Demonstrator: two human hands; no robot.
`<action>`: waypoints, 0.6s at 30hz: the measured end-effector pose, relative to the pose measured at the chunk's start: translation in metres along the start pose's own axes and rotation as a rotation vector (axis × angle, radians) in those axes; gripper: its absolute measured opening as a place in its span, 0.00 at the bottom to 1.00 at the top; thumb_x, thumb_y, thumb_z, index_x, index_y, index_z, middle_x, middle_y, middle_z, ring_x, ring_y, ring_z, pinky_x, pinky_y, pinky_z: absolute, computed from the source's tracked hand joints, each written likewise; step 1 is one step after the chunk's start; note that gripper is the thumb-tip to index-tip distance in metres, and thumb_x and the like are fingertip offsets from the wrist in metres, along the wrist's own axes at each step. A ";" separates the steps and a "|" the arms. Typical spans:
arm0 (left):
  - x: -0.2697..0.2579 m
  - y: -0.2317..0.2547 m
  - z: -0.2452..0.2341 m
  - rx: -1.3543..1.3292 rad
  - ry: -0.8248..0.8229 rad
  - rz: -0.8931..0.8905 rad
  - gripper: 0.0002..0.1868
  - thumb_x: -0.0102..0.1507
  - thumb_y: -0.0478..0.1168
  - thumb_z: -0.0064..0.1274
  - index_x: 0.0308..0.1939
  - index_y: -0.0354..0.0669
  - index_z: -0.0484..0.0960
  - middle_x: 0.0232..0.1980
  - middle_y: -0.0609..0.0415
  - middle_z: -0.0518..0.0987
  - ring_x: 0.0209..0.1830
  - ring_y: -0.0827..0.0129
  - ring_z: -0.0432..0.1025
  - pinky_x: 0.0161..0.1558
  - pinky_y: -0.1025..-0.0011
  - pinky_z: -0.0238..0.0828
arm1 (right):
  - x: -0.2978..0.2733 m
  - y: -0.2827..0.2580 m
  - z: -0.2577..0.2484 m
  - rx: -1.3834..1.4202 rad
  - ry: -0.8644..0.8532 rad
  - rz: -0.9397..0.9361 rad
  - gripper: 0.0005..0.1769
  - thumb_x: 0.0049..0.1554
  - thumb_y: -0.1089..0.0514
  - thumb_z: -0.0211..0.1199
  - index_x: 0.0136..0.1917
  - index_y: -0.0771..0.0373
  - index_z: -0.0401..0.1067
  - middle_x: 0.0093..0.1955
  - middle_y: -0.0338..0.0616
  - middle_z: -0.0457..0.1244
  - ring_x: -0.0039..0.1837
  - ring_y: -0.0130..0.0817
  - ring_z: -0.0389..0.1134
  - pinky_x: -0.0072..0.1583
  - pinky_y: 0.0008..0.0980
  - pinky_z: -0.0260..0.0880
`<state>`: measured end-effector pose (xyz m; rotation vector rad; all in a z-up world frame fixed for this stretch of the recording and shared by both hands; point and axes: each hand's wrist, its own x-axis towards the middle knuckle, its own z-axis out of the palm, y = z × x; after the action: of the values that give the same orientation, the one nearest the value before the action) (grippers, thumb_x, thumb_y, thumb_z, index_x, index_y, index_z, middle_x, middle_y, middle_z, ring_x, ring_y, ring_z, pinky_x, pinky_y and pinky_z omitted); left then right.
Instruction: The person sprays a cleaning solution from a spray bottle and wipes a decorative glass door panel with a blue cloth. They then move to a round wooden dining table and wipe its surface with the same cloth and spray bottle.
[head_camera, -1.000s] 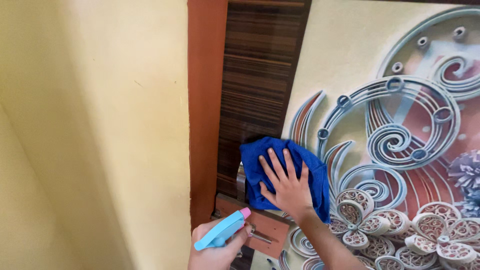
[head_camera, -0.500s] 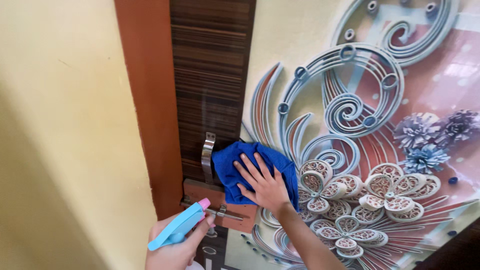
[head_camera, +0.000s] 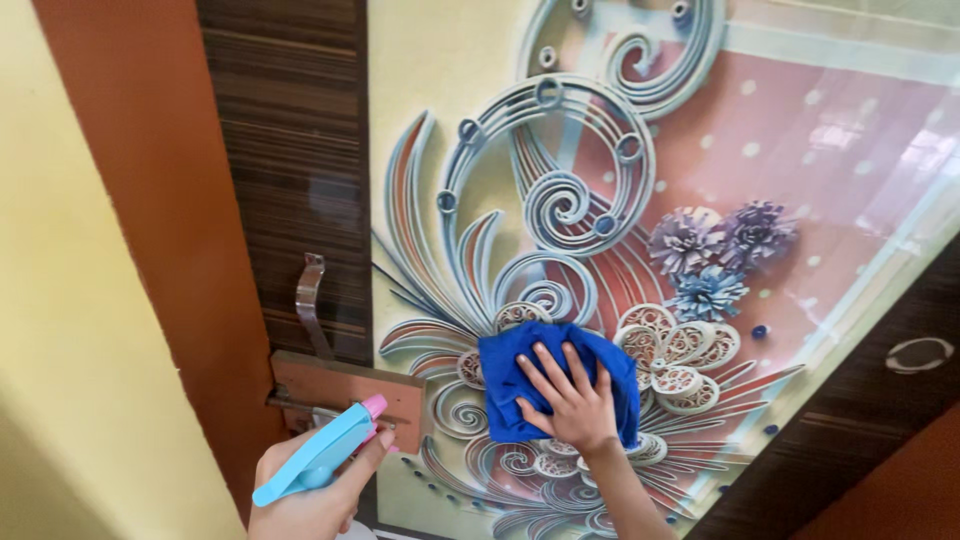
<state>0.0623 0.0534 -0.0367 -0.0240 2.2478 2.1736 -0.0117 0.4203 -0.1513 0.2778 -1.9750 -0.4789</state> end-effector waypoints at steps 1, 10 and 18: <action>-0.003 -0.001 0.008 -0.015 -0.004 0.028 0.14 0.55 0.39 0.70 0.42 0.37 0.91 0.15 0.52 0.76 0.09 0.74 0.60 0.15 0.70 0.54 | -0.014 0.014 -0.001 -0.005 0.012 0.025 0.35 0.57 0.28 0.56 0.74 0.37 0.67 0.78 0.33 0.56 0.78 0.45 0.53 0.72 0.63 0.45; -0.021 -0.009 0.087 0.074 -0.016 0.060 0.17 0.51 0.41 0.73 0.44 0.41 0.93 0.15 0.51 0.78 0.10 0.73 0.61 0.16 0.70 0.56 | -0.118 0.147 -0.029 -0.079 0.052 0.279 0.37 0.52 0.28 0.59 0.62 0.57 0.75 0.75 0.51 0.58 0.79 0.63 0.49 0.77 0.77 0.37; -0.032 -0.022 0.153 0.133 -0.054 0.091 0.16 0.52 0.42 0.74 0.41 0.39 0.95 0.13 0.50 0.74 0.10 0.74 0.62 0.17 0.70 0.57 | -0.141 0.212 -0.057 -0.133 0.214 0.521 0.39 0.60 0.35 0.54 0.64 0.75 0.64 0.81 0.68 0.48 0.83 0.75 0.39 0.78 0.78 0.32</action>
<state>0.0949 0.2058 -0.0632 0.1399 2.4023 2.0339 0.1044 0.6536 -0.1479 -0.2583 -1.7113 -0.2275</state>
